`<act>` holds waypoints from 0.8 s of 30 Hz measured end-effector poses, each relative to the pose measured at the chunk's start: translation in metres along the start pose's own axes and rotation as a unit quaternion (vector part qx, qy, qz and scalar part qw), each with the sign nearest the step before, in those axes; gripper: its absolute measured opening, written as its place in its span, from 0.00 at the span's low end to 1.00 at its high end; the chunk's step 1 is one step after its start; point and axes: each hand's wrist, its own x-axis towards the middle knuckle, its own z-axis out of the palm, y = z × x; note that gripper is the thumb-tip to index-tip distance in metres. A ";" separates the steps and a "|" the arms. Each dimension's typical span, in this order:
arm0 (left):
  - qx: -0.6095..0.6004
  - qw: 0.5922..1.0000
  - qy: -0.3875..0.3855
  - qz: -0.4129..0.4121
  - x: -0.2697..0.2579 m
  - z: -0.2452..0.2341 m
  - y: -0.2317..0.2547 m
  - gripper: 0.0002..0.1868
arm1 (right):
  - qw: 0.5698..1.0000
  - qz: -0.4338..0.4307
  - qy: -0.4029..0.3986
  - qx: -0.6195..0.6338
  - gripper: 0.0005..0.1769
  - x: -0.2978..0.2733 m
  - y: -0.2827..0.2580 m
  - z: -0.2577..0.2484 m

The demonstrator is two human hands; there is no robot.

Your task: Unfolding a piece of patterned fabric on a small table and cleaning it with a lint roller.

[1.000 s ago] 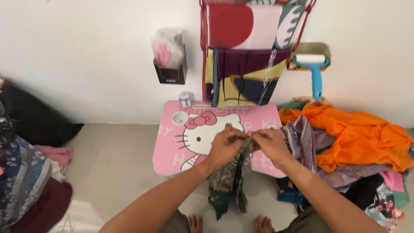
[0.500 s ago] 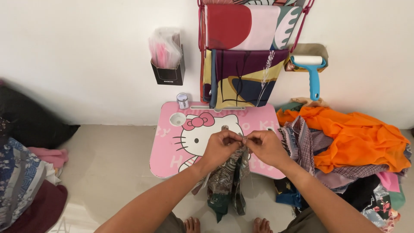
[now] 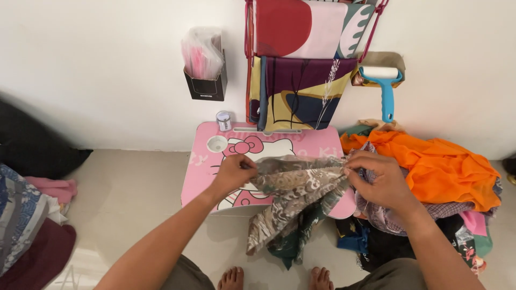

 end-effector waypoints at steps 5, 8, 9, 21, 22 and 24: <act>0.084 0.993 -0.027 -0.079 0.009 -0.023 -0.032 0.19 | 0.998 -0.058 0.029 -0.011 0.05 -0.008 -0.029 0.000; 0.179 0.974 -0.087 -0.108 -0.004 -0.027 -0.020 0.26 | 0.991 -0.117 0.037 -0.059 0.04 -0.008 -0.047 0.000; 0.207 0.959 -0.133 -0.139 -0.014 -0.026 -0.005 0.29 | 0.985 -0.142 0.041 -0.094 0.02 -0.009 -0.055 0.000; 0.280 0.907 -0.288 -0.129 -0.034 0.025 -0.057 0.19 | 0.972 -0.179 0.129 -0.084 0.05 -0.019 -0.072 0.007; 0.277 0.910 -0.292 -0.097 -0.033 0.029 -0.068 0.15 | 0.970 -0.180 0.144 -0.078 0.05 -0.020 -0.069 0.008; 0.293 0.907 -0.298 -0.059 -0.030 0.036 -0.088 0.09 | 0.973 -0.163 0.145 -0.073 0.05 -0.018 -0.074 0.007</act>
